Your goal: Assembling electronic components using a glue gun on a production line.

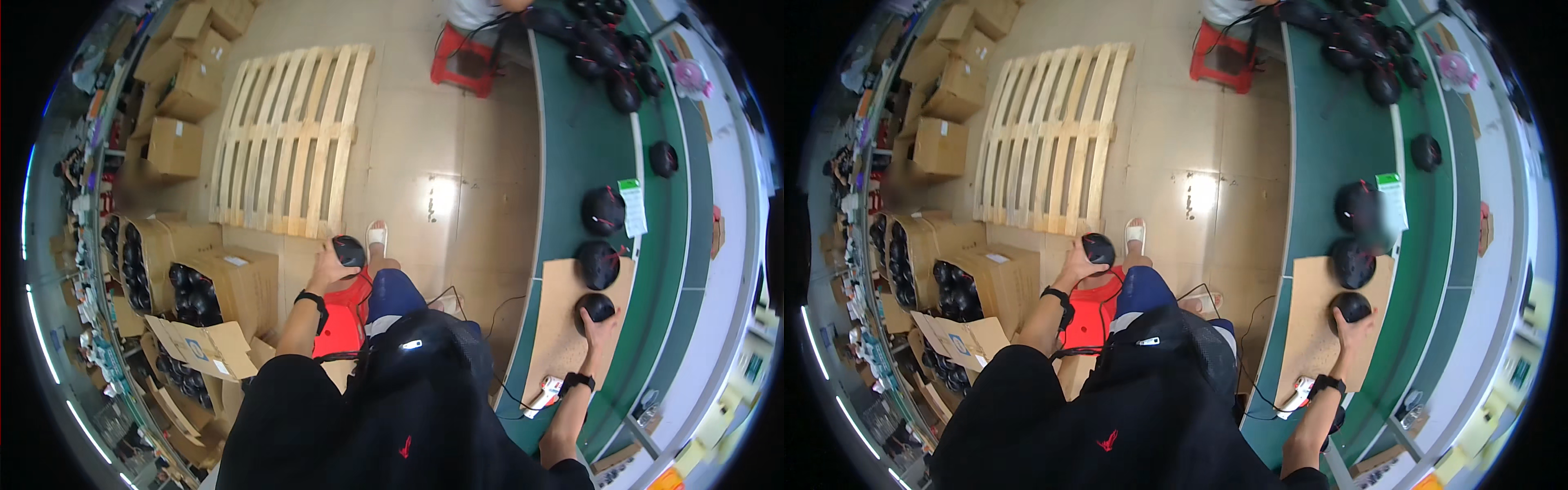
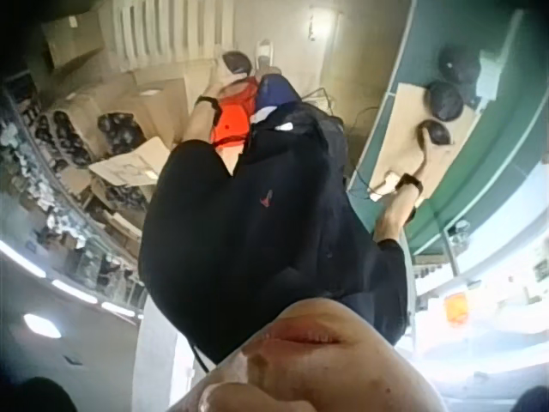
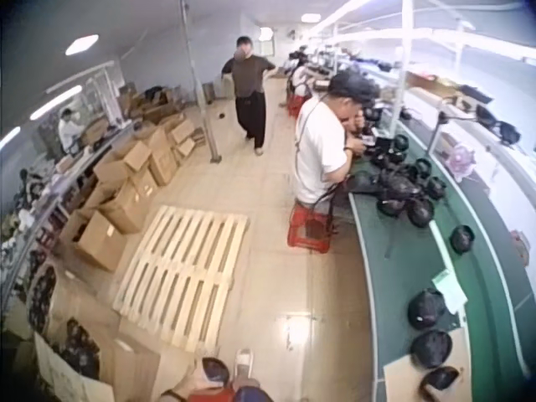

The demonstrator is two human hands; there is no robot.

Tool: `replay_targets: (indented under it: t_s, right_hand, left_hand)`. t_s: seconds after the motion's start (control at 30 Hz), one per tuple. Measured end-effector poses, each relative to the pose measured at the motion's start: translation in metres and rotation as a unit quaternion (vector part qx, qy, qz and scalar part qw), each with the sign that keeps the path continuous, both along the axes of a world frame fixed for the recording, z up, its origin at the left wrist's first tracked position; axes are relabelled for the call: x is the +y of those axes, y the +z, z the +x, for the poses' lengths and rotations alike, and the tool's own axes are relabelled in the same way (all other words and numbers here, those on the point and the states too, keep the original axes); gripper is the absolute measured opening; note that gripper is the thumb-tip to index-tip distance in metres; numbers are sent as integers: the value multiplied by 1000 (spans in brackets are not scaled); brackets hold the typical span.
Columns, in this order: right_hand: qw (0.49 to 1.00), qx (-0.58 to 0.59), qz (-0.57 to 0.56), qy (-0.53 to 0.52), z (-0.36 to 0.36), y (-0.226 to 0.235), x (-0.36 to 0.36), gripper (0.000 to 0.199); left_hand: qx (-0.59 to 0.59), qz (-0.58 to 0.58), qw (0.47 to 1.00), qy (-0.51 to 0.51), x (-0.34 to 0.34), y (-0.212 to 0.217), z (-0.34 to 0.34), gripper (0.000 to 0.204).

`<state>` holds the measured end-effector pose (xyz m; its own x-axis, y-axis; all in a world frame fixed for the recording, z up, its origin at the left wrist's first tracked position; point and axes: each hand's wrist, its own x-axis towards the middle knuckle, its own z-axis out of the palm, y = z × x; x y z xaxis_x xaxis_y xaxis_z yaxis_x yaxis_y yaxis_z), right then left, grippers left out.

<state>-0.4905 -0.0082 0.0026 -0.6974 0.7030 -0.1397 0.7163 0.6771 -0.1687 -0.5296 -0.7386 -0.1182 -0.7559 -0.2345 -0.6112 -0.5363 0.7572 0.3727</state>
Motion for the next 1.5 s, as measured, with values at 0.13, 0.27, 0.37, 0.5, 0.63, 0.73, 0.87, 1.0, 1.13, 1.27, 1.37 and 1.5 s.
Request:
replay_targets:
  t_s: [0.13, 0.27, 0.37, 0.5, 0.63, 0.73, 0.87, 1.0, 1.13, 1.27, 1.37, 1.5]
  right_hand:
    - [992, 79, 101, -4, 64, 32, 31, 118]
    - [997, -42, -37, -55, 85, 139, -132, 126]
    - [979, -186, -80, 15, 31, 178, -232, 123]
    - [930, -270, -51, 246, -81, 97, -303, 135]
    - [829, -245, -116, 490, -209, -97, -420, 131]
    - [746, -228, -146, 608, -264, -254, -545, 122]
    - [630, -174, -135, 745, -306, -422, -670, 109]
    - [587, -137, -145, 785, -289, -528, -778, 108]
    - [528, -101, -143, 831, -283, -563, -837, 110]
    - [411, -101, -39, 905, -298, -583, -862, 111]
    - [383, -93, -29, 918, -302, -591, -872, 111]
    - [358, -61, -15, 932, -316, -597, -870, 111]
  left_hand:
    - [28, -17, 993, 112, -32, -70, 6, 119]
    - [85, -57, 950, 294, -100, -122, 26, 122]
    - [91, -60, 930, 352, -120, -196, 7, 120]
    - [135, -52, 910, 389, -123, -313, -11, 119]
    - [147, -102, 890, 419, -130, -414, -15, 120]
    - [133, -94, 858, 487, -141, -459, -11, 122]
    - [182, -34, 833, 522, -126, -474, -30, 124]
    - [243, -65, 859, 447, -139, -484, -15, 122]
    - [209, -55, 855, 472, -133, -481, -24, 121]
    - [193, -52, 837, 509, -128, -477, -35, 121]
    - [212, -25, 817, 535, -131, -478, -40, 122]
    - [196, -43, 824, 530, -128, -478, -53, 123]
